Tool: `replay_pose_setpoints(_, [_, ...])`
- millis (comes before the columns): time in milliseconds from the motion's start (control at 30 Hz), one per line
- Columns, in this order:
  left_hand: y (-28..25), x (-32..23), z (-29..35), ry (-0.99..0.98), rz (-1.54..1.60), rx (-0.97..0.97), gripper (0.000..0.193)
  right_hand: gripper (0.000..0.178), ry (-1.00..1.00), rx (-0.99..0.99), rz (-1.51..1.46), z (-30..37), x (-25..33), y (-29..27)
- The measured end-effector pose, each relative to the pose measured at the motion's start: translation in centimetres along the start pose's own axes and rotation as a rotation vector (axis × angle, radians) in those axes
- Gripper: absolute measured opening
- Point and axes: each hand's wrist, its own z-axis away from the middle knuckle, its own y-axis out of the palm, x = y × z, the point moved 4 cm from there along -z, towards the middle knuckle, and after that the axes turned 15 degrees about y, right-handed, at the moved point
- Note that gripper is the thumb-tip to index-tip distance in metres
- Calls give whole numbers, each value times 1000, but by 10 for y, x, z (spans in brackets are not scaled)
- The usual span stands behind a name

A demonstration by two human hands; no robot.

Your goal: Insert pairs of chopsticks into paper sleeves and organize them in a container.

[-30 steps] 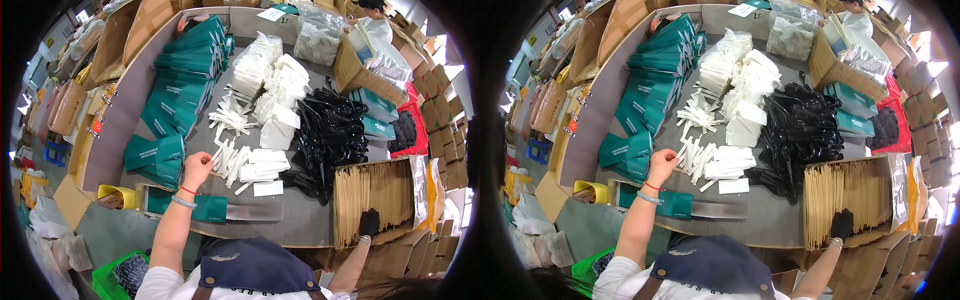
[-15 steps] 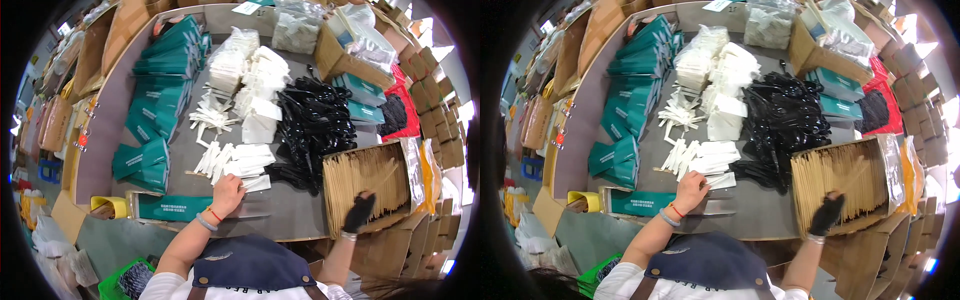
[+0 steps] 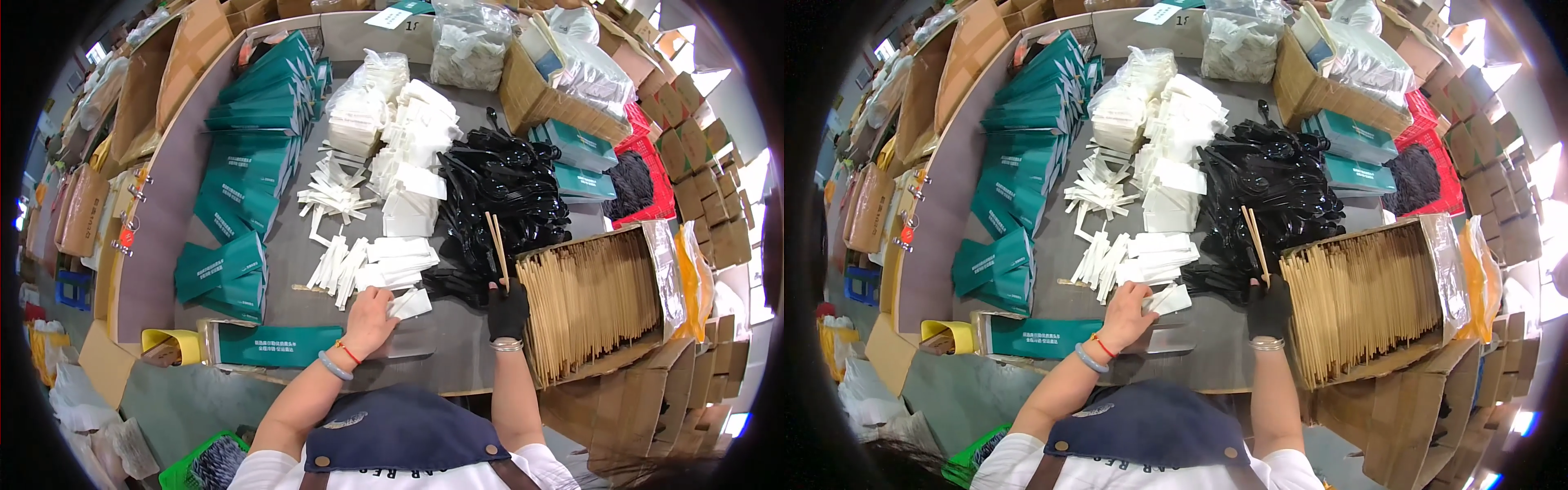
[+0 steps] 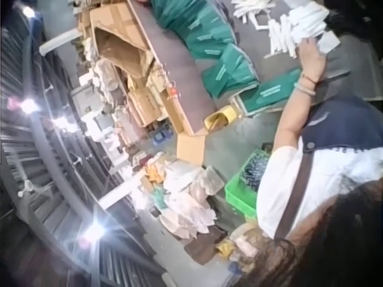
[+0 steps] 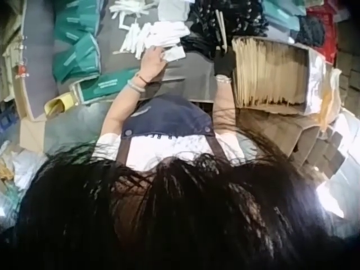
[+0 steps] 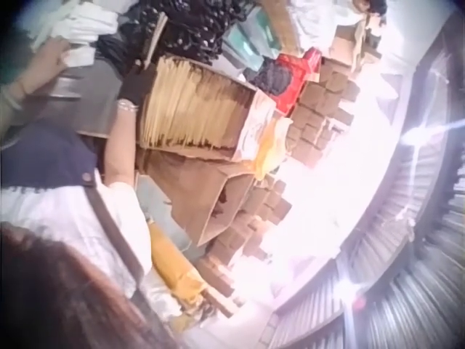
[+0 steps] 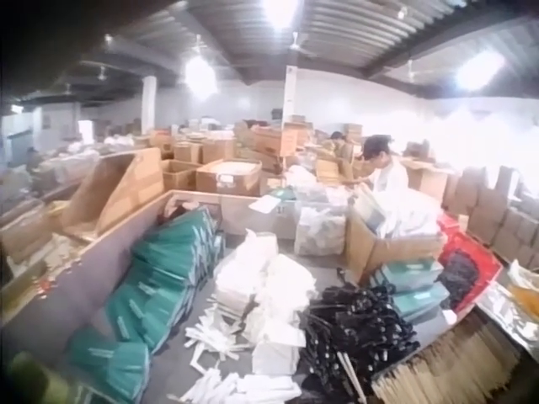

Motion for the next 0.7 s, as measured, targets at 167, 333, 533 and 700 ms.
replay_pose_setpoints(167, [3,3,1,-32,-29,-16,28,21,-70,-58,-21,-1,-8,0])
replay_pose_setpoints(333, [10,4,-1,4,-117,95,21,16,-150,-95,-53,13,15,-24])
replay_pose_setpoints(533, [3,-3,-3,30,-84,2,22,13,-336,16,-132,23,36,-31])
replay_pose_setpoints(700, [7,-3,-3,-20,-136,114,20,15,-168,324,-412,29,38,-25])
